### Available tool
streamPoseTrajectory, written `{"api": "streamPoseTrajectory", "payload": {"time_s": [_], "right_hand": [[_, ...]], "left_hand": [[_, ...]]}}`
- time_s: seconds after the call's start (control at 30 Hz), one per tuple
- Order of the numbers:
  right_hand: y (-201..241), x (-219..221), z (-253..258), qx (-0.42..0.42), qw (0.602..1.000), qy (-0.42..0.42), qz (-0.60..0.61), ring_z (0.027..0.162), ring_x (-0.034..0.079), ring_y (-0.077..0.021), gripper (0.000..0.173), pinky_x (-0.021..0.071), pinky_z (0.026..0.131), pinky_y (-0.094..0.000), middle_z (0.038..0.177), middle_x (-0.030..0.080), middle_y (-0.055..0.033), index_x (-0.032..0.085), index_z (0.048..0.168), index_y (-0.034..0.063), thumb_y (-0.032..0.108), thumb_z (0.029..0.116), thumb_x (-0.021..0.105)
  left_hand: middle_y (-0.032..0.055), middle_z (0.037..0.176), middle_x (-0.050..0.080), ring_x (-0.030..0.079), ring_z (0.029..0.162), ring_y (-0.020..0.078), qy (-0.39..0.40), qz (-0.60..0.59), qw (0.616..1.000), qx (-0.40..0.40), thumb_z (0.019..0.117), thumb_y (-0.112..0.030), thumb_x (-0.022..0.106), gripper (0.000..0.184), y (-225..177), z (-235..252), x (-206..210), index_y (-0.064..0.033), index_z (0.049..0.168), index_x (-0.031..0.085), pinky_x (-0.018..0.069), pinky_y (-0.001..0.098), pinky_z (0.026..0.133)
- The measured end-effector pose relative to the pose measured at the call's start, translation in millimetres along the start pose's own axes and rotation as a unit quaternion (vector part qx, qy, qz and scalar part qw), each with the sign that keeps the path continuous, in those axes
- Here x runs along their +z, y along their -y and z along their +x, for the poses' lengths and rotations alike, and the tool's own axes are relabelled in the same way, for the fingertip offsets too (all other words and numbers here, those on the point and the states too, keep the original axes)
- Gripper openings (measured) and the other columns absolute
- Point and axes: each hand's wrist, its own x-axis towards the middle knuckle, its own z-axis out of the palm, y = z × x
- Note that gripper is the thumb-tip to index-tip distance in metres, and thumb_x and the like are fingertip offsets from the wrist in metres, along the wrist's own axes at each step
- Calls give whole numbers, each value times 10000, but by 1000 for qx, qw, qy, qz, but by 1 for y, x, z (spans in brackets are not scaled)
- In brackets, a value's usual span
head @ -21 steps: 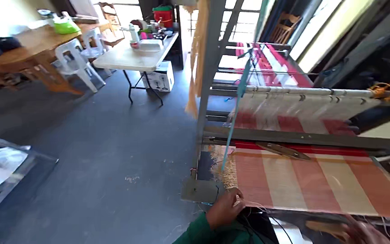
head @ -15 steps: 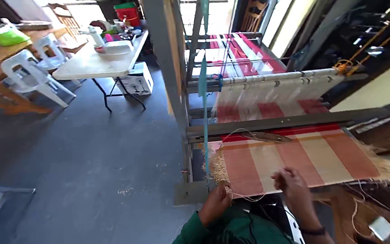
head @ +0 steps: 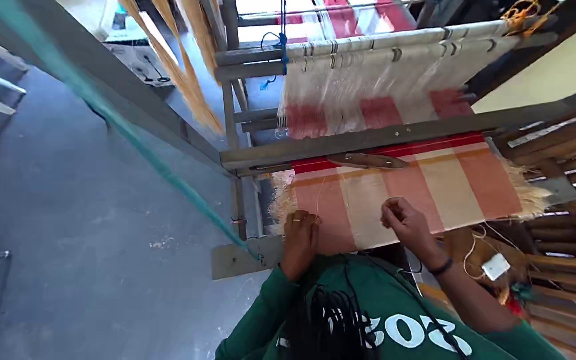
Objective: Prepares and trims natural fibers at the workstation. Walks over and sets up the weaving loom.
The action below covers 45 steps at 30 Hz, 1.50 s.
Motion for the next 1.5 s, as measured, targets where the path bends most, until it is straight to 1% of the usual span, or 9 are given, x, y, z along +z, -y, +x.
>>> {"api": "streamPoseTrajectory", "payload": {"time_s": [0.13, 0.2, 0.27, 0.43, 0.73, 0.93, 1.3, 1.4, 1.5], "right_hand": [[-66, -60, 55, -24, 983, 56, -172, 703, 701, -217, 327, 610, 666, -432, 840, 698, -120, 617, 1195, -17, 255, 1054, 501], [-95, -74, 96, -66, 974, 77, -204, 712, 696, -252, 338, 599, 672, -464, 839, 693, -144, 625, 1190, -38, 243, 1047, 505], [-126, -76, 130, -134, 969, 82, -188, 659, 653, -204, 337, 577, 619, -409, 789, 656, -109, 627, 1138, -29, 266, 1041, 496], [-176, -70, 146, -237, 964, 75, -96, 599, 587, -87, 313, 538, 553, -282, 741, 621, -46, 627, 1087, -16, 272, 1040, 514], [-193, -81, 141, -334, 938, 85, 16, 651, 556, 18, 250, 490, 581, -134, 799, 624, -23, 608, 1062, -1, 243, 1058, 554], [-187, -81, 124, -389, 914, 114, 25, 638, 548, -5, 241, 480, 563, -163, 780, 616, -4, 652, 1078, 14, 236, 1052, 561], [-179, -101, 124, -364, 931, -19, -15, 600, 562, -136, 217, 505, 544, -317, 773, 600, -62, 625, 1143, 29, 212, 1046, 561], [-182, -111, 132, -308, 948, -14, 80, 728, 599, -130, 237, 533, 647, -310, 948, 633, -84, 618, 1165, 28, 232, 1053, 575], [-180, -130, 138, -208, 944, 17, 255, 860, 673, -111, 174, 601, 743, -306, 1068, 660, -1, 603, 1162, 122, 253, 1047, 599]], "left_hand": [[223, 1519, 496, 377, 1428, 537, -119, 140, 980, -76, 1030, -287, 494, 313, 9, 9, 36, -262, 1241, 724, 250, 774, 1113], [211, 1540, 479, 482, 1353, 509, -129, 185, 965, -134, 1032, -295, 479, 373, 8, 15, 48, -341, 1351, 666, 397, 714, 1029], [187, 1520, 514, 616, 1179, 451, -139, 204, 953, -173, 1042, -284, 449, 426, 5, 19, 58, -380, 1425, 609, 501, 622, 875], [113, 1466, 578, 624, 1228, 370, -167, 227, 935, -213, 1061, -307, 421, 419, 6, 13, 71, -424, 1420, 601, 521, 604, 938], [157, 1395, 589, 665, 1051, 368, -178, 277, 928, -174, 1047, -286, 426, 433, 0, 12, 78, -303, 1437, 615, 541, 600, 805], [186, 1390, 580, 638, 1132, 401, -198, 269, 933, -134, 1079, -262, 452, 392, -3, 6, 80, -264, 1434, 616, 526, 646, 847], [221, 1399, 573, 606, 1209, 443, -197, 268, 935, -124, 1094, -281, 432, 387, 3, 5, 78, -241, 1433, 613, 486, 693, 936], [211, 1384, 585, 602, 1220, 423, -199, 269, 935, -114, 1093, -282, 425, 393, 5, 4, 78, -228, 1434, 614, 483, 684, 950], [184, 1418, 577, 566, 1292, 401, -214, 262, 935, -105, 1087, -258, 440, 382, 5, 6, 78, -217, 1419, 626, 460, 668, 1016]]}}
